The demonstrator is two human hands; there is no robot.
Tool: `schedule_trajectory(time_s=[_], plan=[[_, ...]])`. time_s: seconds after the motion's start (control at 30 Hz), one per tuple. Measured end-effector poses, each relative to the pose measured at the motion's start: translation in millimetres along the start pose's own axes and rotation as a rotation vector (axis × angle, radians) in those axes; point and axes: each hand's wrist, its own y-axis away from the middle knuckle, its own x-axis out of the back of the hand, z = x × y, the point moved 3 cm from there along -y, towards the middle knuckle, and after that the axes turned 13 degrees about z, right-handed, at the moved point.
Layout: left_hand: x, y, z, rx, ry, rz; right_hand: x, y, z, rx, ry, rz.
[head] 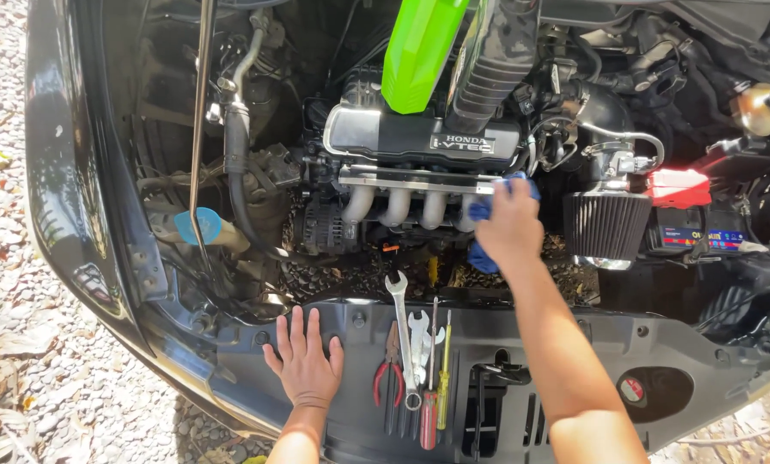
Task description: The person uses a blue cloth to wipe the engine cover, battery, and front bumper area of a car with the hood open. Various tools, including wrenches and pliers, are visible resting on the car's front frame.
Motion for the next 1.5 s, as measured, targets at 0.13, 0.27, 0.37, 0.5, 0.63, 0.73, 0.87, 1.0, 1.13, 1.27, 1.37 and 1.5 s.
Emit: schedule_trajectory(time_s=[0.13,0.27,0.37,0.5,0.63,0.73,0.87,1.0,1.13,1.27,1.37,1.5], plan=[[-3.1,1.5,-1.1,0.004,0.002,0.006,-43.7,7.2,-75.6,0.464,0.015,0.033],[-2.5,0.7,-1.8,0.01,0.017,-0.006,-96.8,-7.5,-47.8,0.632,0.02,-0.03],[-3.8,3.0,-1.0,0.016,0.02,-0.004,-92.8,-14.0,7.2,0.712,0.035,0.237],[-3.1,2.6,-2.1,0.009,0.021,0.015,-84.7,-28.6,71.9,0.263,0.058,0.247],[-3.3,1.5,-1.2,0.007,0.022,0.01,-48.7,-7.3,13.6,0.571,-0.14,0.413],[-3.7,2.3,-1.3,0.017,0.028,0.011,-80.8,-8.9,-26.9,0.84,-0.081,0.429],[-2.7,0.0,-2.7,0.013,0.018,0.013,-148.2,-9.1,-10.9,0.891,0.063,0.288],[-1.2,2.2,-0.9,0.006,0.044,0.026,-134.2,3.4,-25.3,0.846,0.128,-0.042],[-1.9,0.1,-0.4,0.005,0.026,0.036,-101.8,1.0,-65.8,1.009,-0.023,0.502],[-3.1,-0.8,-2.7,-0.001,0.031,0.044,-134.4,-7.8,-63.2,0.951,0.112,0.264],[-1.5,2.2,-1.1,0.001,0.053,0.022,-105.8,-0.7,-57.3,0.763,0.114,-0.343],[-1.6,-0.3,-0.2,0.007,0.027,0.021,-82.4,-25.6,-2.7,0.661,-0.008,0.03]])
